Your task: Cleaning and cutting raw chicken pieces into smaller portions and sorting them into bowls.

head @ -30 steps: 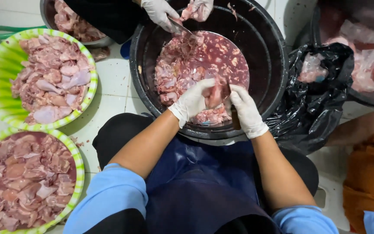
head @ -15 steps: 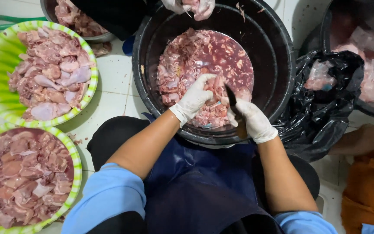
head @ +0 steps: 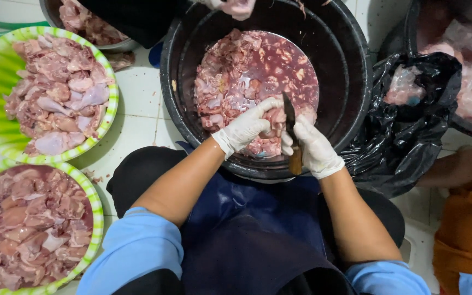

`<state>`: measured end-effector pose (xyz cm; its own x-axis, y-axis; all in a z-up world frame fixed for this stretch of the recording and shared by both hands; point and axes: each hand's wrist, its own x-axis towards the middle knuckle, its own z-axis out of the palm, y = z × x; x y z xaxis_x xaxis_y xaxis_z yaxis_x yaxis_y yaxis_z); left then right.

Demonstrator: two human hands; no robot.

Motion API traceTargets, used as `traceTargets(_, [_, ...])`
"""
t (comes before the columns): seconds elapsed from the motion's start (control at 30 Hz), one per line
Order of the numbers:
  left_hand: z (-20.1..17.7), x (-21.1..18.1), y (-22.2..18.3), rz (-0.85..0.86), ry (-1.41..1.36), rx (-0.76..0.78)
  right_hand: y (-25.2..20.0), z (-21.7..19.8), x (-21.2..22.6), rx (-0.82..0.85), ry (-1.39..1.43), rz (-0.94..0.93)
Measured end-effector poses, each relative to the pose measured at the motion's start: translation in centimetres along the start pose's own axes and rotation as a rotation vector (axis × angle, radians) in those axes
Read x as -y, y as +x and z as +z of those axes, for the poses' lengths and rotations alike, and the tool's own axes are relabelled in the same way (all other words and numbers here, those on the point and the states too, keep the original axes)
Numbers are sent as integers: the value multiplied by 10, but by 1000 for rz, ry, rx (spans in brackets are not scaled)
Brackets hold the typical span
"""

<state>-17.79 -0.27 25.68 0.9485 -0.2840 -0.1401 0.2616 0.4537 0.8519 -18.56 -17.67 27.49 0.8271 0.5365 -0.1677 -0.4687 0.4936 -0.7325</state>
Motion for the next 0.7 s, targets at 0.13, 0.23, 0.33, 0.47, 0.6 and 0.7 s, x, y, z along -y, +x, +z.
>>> traceTargets(0.13, [6, -16, -4, -58, -159, -26, -4, 28, 20, -71, -69, -39])
traceTargets(0.23, [5, -9, 3, -164, -341, -120, -3, 24, 18, -105, -41, -76])
traceTargets(0.33, [16, -10, 2, -218, -393, -198, -1, 8, 10, -93, -192, -106])
traceTargets(0.47, [14, 4, 1, -72, -73, -181, 2, -15, -1, -142, -258, -86])
traceTargets(0.6, [1, 18, 8, -14, -239, -134, 2, 7, 21, -215, -115, -31])
traceTargets(0.7, [-8, 31, 12, -44, -316, -106, -4, 10, 34, -254, -21, 3])
